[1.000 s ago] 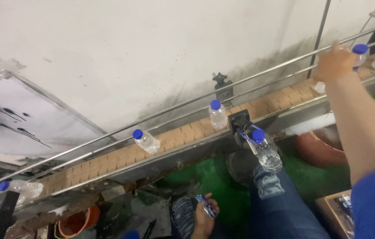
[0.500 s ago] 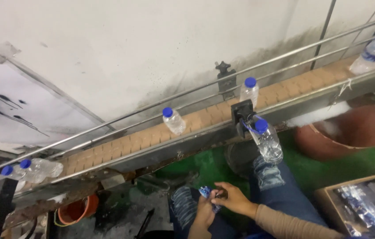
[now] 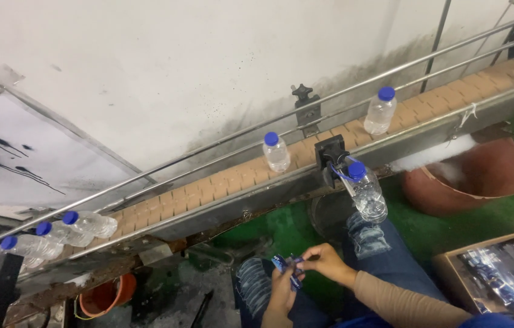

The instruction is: Manually applying plastic labels to water bottles on a moving conveyor belt.

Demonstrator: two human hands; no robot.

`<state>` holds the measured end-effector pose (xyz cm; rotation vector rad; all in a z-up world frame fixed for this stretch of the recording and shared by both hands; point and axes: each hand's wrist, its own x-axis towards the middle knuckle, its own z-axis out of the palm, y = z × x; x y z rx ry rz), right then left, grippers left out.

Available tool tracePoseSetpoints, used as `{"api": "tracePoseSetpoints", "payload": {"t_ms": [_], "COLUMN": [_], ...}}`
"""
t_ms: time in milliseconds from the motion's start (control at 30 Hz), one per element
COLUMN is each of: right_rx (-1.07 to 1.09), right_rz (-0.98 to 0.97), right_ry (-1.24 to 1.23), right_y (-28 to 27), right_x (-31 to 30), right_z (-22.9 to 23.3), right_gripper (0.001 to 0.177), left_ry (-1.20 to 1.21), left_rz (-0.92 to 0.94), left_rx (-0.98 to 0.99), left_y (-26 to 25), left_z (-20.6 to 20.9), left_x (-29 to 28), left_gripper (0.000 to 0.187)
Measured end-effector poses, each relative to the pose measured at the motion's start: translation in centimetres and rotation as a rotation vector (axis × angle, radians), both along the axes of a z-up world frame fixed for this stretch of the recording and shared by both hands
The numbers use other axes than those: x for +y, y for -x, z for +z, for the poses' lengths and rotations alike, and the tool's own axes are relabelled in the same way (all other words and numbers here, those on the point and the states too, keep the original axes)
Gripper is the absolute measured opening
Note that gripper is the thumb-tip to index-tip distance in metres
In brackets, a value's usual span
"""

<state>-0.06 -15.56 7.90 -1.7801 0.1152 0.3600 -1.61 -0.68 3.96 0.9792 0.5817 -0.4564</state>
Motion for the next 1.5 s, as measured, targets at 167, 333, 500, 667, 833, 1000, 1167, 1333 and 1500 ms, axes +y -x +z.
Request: {"api": "tracePoseSetpoints", "payload": {"t_ms": [167, 333, 500, 667, 833, 1000, 1167, 1333, 1500], "right_rx": [0.116, -0.500, -0.584, -0.474, -0.077, 0.111, 0.017, -0.353, -0.528], "right_rz": [-0.183, -0.119, -0.028, 0.319, 0.548, 0.469, 0.309, 0.122, 0.562], "right_ry": [-0.325, 0.168, 0.741, 1.425, 1.531, 1.399, 1.452, 0.812, 1.229], "right_y": [-1.2, -7.3, -16.7, -20.1, -22.0, -21.6, -19.6, -14.1, -17.0], "right_x": [1.1, -3.1, -8.2, -10.1, -11.6, -13.3, -14.1, -7.3, -5.2], "right_z": [5.5, 21.2, 24.1, 24.6, 24.8, 26.0, 28.2, 29.9, 21.4], "right_gripper": [0.008, 0.012, 0.013, 0.058, 0.017, 0.029, 0.067, 0.042, 0.032], "left_ry": [0.075, 0.168, 0.165, 0.195, 0.125, 0.111, 0.095, 0.014, 0.076], "left_rz": [0.019, -0.039, -0.029, -0.134, -0.157, -0.118, -0.104, -0.105, 0.023], "left_rx": [-0.028, 0.011, -0.019, 0.062, 0.105, 0.104, 0.080, 0.106, 0.057], "left_y": [-0.1, -0.4, -0.3, -0.4, -0.8, -0.6, -0.7, -0.6, -0.8], "left_z": [-1.8, -1.2, -1.3, -0.6, 2.6, 1.7, -2.4, -1.8, -3.1], "left_x": [0.3, 0.4, 0.5, 0.4, -0.3, -0.1, 0.1, 0.1, 0.1], "left_gripper": [0.021, 0.037, 0.038, 0.043, 0.047, 0.039, 0.024, 0.023, 0.025]}}
